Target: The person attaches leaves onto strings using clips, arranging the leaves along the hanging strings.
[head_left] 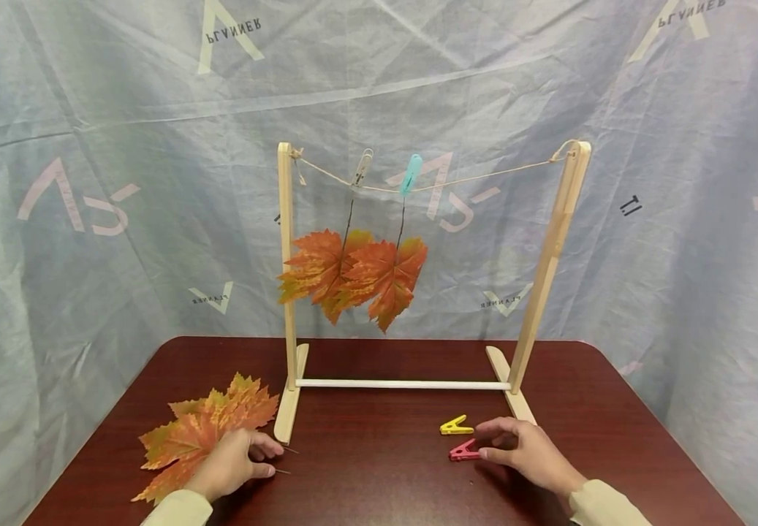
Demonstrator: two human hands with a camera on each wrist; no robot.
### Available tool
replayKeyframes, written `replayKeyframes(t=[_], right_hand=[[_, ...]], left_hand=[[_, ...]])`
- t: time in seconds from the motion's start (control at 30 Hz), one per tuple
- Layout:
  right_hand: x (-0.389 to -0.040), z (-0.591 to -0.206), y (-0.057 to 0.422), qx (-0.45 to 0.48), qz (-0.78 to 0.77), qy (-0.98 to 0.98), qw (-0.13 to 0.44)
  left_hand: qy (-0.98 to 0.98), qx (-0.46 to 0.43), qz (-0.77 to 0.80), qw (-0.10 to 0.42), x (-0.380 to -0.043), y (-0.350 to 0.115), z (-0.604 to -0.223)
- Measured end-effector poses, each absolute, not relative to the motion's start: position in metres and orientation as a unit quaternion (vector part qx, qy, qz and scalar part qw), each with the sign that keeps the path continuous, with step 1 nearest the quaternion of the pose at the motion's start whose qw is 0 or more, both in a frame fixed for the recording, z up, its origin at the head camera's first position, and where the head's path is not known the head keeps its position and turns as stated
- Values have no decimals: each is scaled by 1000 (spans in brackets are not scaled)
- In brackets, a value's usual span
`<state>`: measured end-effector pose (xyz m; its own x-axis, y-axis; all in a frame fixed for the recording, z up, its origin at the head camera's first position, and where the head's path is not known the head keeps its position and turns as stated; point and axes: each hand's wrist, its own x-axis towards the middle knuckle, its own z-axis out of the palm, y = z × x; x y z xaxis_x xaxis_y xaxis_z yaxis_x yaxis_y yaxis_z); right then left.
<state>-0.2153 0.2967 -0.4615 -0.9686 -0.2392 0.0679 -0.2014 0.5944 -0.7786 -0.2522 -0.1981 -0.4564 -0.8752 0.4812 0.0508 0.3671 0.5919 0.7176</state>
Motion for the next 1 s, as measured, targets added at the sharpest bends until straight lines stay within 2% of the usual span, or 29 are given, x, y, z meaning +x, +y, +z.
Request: replayKeyframes(t=[0.23, 0.57, 1.0], right_hand=[[-216, -464, 290, -134, -423, 896, 20], [-219, -466, 284, -159, -410, 898, 20], [-227, -471, 283, -182, -307, 934, 0]], left_hand=[[903, 239, 349, 75, -254, -199, -460], [937, 242, 249, 49, -252, -191, -457], [954, 238, 179, 26, -252, -185, -451]])
